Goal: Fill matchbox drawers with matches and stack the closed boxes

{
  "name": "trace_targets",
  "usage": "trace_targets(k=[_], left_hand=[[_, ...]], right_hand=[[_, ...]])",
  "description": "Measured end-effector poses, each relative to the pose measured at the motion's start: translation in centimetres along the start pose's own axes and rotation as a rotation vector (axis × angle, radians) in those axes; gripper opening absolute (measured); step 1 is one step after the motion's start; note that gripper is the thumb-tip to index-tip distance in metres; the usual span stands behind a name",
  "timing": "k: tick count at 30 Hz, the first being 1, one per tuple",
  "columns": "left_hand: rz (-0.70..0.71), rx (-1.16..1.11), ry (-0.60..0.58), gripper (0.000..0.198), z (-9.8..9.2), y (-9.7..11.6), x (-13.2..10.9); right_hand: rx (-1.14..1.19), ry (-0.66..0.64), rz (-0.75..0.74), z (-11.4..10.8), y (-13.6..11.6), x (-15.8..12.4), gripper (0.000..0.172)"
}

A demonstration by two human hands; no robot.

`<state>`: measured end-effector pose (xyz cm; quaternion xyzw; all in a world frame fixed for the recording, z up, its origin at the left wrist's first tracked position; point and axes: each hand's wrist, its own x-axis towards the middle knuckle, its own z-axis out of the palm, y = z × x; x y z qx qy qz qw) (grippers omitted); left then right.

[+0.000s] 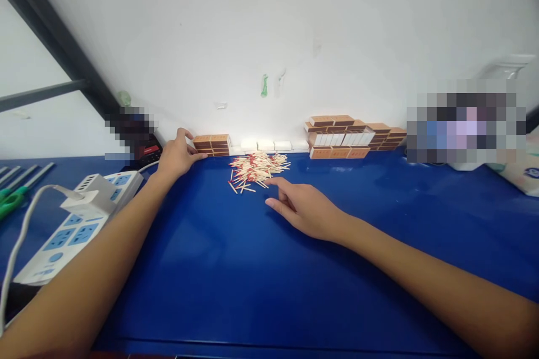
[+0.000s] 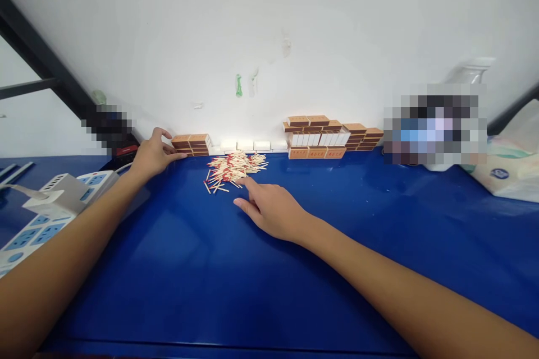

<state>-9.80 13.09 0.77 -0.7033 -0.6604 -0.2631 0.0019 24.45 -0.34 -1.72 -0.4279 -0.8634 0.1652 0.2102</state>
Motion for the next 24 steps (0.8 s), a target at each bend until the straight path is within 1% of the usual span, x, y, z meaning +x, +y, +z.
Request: trace_targets(k=[3, 5, 7, 8, 9, 11, 12, 14, 16, 18, 20, 22, 24], left_hand=[[-0.032, 0.039, -0.017, 0.058, -0.5, 0.5, -0.2], [-0.054, 0.115, -0.040, 0.060, -1.5, 1.1, -0.4], [-0.074, 0.261, -0.096, 0.063, -3.0, 2.2, -1.0], [-0.067, 0.341, -0.114, 0.059, -3.8, 3.0, -1.6], [-0.036, 0.391, -0.118, 0.051, -4.5, 4.0, -2.3], [0.077, 0.395, -0.106, 0.038, -5.2, 6.0, -4.1], [0.151, 0.344, -0.097, 0.033, -5.2, 7.0, -5.1], [0.272, 0.218, -0.099, 0.031, -4.4, 8.6, -7.1], [0.318, 0.178, -0.115, 0.029, -3.3, 9.3, -8.6], [0.387, 0.162, -0.159, 0.025, -2.2, 9.2, -9.5], [0.411, 0.122, -0.170, 0.026, -1.6, 8.7, -9.8], [0.426, 0.075, -0.170, 0.026, -1.4, 8.4, -9.9], [0.439, 0.038, -0.170, 0.024, -1.3, 8.4, -10.1]], right_hand=[[-0.001, 0.008, -0.012, 0.0, -0.1, -0.1, 0.040], [-0.026, 0.030, -0.022, -0.3, 0.2, 0.0, 0.036], [-0.074, 0.092, -0.014, -0.9, 1.2, 0.6, 0.029], [-0.100, 0.140, 0.002, -1.4, 1.9, 1.1, 0.025], [-0.123, 0.191, 0.031, -1.9, 2.7, 1.8, 0.021], [-0.166, 0.290, 0.108, -3.2, 4.5, 3.6, 0.019], [-0.193, 0.316, 0.142, -3.7, 5.4, 4.6, 0.019], [-0.268, 0.284, 0.184, -4.5, 6.7, 6.6, 0.022], [-0.338, 0.222, 0.197, -4.8, 7.4, 8.2, 0.028], [-0.379, 0.180, 0.198, -4.7, 7.7, 9.3, 0.027], [-0.392, 0.162, 0.198, -4.7, 7.7, 9.9, 0.022], [-0.395, 0.148, 0.194, -5.0, 7.4, 9.9, 0.020], [-0.398, 0.147, 0.187, -5.4, 6.7, 9.3, 0.020]])
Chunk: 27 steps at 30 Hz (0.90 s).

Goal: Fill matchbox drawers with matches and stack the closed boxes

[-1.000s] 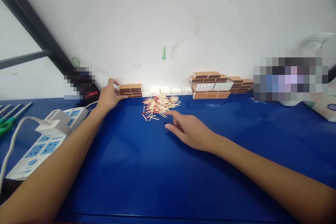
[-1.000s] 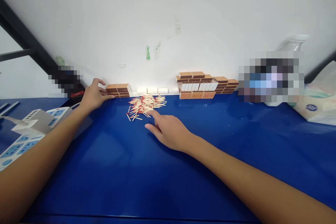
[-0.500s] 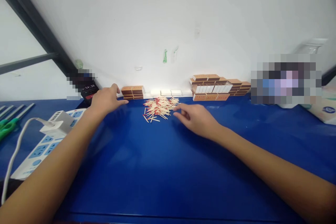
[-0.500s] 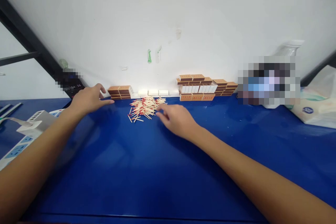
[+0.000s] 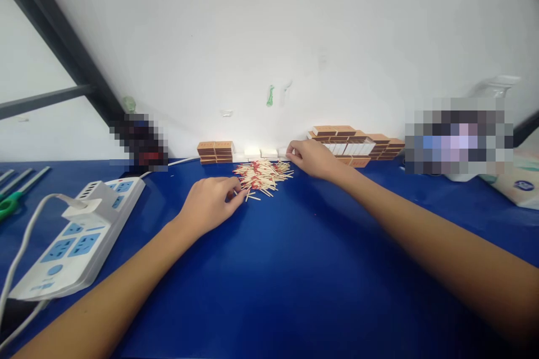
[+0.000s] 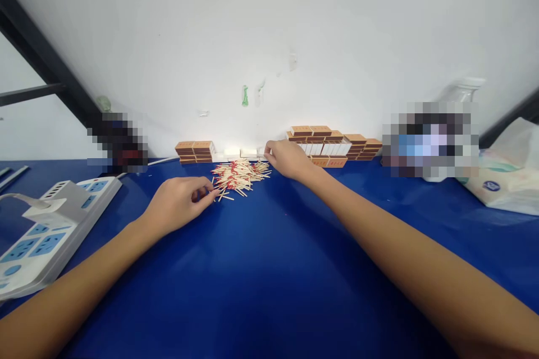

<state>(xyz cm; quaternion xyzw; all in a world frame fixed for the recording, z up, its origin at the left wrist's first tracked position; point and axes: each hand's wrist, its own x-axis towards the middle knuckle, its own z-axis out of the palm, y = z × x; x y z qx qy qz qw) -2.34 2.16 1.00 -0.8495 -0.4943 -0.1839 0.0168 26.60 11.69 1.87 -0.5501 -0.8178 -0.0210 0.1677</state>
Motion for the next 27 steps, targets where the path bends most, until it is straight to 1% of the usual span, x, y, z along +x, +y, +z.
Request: trace_targets(k=[2, 4, 5, 6, 8, 9, 10, 11, 13, 15, 17, 20, 23, 27], left_hand=[[0.008, -0.014, 0.006, 0.024, 0.1, 0.6, -0.2], [0.002, -0.006, 0.030, 0.032, 0.3, 1.4, -0.6], [0.005, -0.009, 0.047, 0.039, 0.4, 1.8, -0.7], [0.021, -0.015, 0.048, 0.048, 0.5, 2.2, -0.9], [0.074, -0.019, -0.006, 0.063, 0.6, 2.8, -1.2], [0.100, -0.027, -0.040, 0.065, 0.6, 3.0, -1.3], [0.124, -0.044, -0.078, 0.061, 0.6, 3.1, -1.3], [0.146, -0.066, -0.112, 0.055, 0.6, 3.2, -1.3], [0.170, -0.113, -0.155, 0.040, 0.7, 3.3, -1.4], [0.171, -0.144, -0.176, 0.032, 0.7, 3.4, -1.4], [0.171, -0.163, -0.198, 0.031, 0.7, 3.4, -1.4], [0.206, -0.195, -0.251, 0.032, 0.6, 3.5, -1.5], [0.228, -0.199, -0.280, 0.031, 0.5, 3.5, -1.7], [0.263, -0.172, -0.259, 0.032, 0.6, 3.5, -1.7]], right_hand=[[0.018, 0.008, -0.023, -1.0, -0.8, -1.5, 0.018], [0.108, -0.007, -0.090, -2.0, -2.4, -3.8, 0.015], [0.194, -0.049, -0.124, -2.4, -3.3, -5.2, 0.014], [0.284, -0.120, -0.171, -2.7, -4.4, -6.6, 0.014], [0.382, -0.222, -0.229, -2.9, -6.3, -9.0, 0.014], [0.396, -0.244, -0.235, -2.9, -7.0, -9.9, 0.014], [0.421, -0.272, -0.238, -2.7, -7.5, -10.3, 0.014], [0.448, -0.292, -0.236, -2.5, -7.8, -10.5, 0.014], [0.514, -0.295, -0.226, -1.8, -7.7, -9.7, 0.016], [0.530, -0.226, -0.187, -0.9, -7.0, -7.9, 0.017], [0.441, -0.132, -0.120, 0.0, -6.3, -5.9, 0.016], [0.301, -0.112, -0.102, 1.1, -5.7, -3.7, 0.026], [0.272, -0.147, -0.120, 1.5, -5.8, -3.0, 0.025], [0.231, -0.160, -0.142, 1.4, -5.8, -3.2, 0.020]])
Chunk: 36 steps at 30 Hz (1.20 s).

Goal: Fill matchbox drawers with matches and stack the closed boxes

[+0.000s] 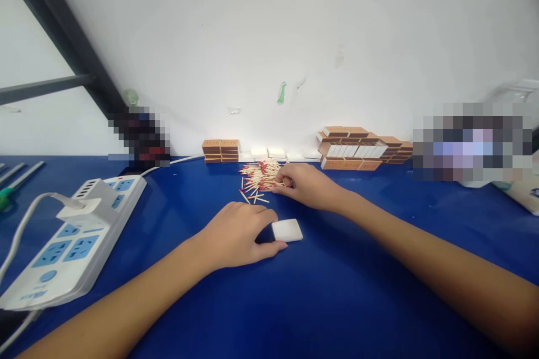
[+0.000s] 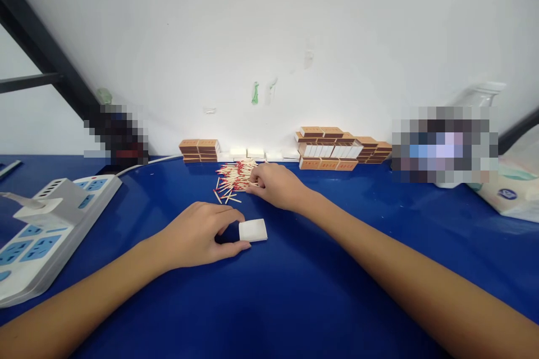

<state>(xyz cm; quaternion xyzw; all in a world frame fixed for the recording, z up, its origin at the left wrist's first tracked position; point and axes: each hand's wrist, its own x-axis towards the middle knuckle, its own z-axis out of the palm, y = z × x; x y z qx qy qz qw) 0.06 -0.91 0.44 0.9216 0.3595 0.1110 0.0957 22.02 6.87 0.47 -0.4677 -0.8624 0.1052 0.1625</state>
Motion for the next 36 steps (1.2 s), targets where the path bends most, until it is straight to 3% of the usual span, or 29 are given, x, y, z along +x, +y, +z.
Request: trace_targets(k=[14, 21, 28, 36], left_hand=[[-0.064, 0.033, 0.067, 0.035, 0.2, -0.5, 0.2], [-0.081, 0.033, 0.101, 0.033, 0.4, -0.5, 0.3], [-0.076, 0.012, 0.102, 0.034, 0.6, -0.5, 0.4], [-0.065, -0.007, 0.089, 0.035, 0.6, -0.3, 0.5]], right_hand=[[-0.107, 0.063, -0.074, -2.0, 1.3, -1.1, 0.030], [0.030, 0.076, -0.062, -3.1, 1.1, -3.3, 0.016], [0.148, -0.023, -0.075, -3.5, -1.1, -6.7, 0.015], [0.117, -0.124, -0.143, -2.0, -2.1, -7.1, 0.014]])
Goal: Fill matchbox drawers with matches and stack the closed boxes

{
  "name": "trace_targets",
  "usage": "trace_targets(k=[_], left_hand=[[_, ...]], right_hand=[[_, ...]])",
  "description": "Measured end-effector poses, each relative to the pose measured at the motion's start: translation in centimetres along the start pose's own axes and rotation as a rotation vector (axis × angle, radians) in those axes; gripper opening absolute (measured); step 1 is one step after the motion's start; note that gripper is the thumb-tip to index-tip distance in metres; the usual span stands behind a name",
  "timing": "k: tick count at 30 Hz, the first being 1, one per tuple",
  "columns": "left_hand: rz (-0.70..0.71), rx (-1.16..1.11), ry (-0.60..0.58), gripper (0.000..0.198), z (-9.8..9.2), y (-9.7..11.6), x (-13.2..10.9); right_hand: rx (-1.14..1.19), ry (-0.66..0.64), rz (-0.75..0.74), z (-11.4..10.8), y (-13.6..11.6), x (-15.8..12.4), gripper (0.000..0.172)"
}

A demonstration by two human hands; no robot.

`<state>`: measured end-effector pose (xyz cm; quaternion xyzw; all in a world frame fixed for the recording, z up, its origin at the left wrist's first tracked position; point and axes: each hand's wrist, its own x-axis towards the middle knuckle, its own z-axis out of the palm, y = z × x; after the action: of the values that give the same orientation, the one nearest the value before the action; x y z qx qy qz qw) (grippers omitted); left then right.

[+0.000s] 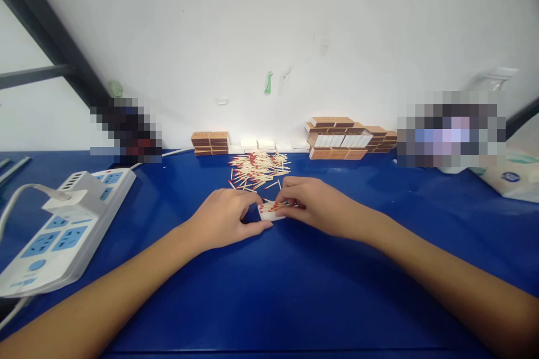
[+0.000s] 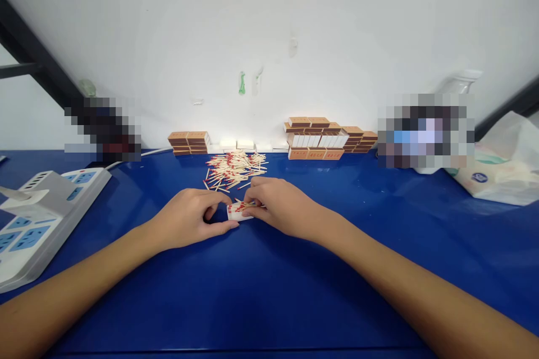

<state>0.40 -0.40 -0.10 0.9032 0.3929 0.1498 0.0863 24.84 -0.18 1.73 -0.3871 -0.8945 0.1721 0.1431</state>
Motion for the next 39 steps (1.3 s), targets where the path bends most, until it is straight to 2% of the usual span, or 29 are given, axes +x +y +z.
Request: trace_targets(k=[6, 12, 22, 29, 34, 39], left_hand=[[0.011, -0.014, -0.008, 0.034, -0.1, 0.1, 0.0], [0.012, -0.021, -0.006, 0.037, -0.1, -0.1, 0.0], [0.040, -0.038, 0.020, 0.038, 0.0, -0.1, -0.1], [0.039, -0.034, 0.024, 0.037, 0.0, -0.1, 0.0], [0.031, -0.040, 0.025, 0.035, 0.1, -0.1, 0.0], [0.041, -0.054, 0.033, 0.035, 0.0, -0.1, 0.0]], right_hand=[[0.039, 0.008, 0.003, -0.3, 0.4, -0.5, 0.013], [0.049, 0.029, 0.031, -1.4, 1.5, -1.2, 0.022], [0.202, 0.083, 0.038, 1.1, 0.7, -0.7, 0.009], [0.178, 0.098, 0.028, 1.0, 0.7, -0.6, 0.008], [0.213, 0.159, 0.093, 1.5, 0.1, -0.5, 0.013], [0.244, 0.152, 0.081, 2.1, 0.2, -0.6, 0.007]])
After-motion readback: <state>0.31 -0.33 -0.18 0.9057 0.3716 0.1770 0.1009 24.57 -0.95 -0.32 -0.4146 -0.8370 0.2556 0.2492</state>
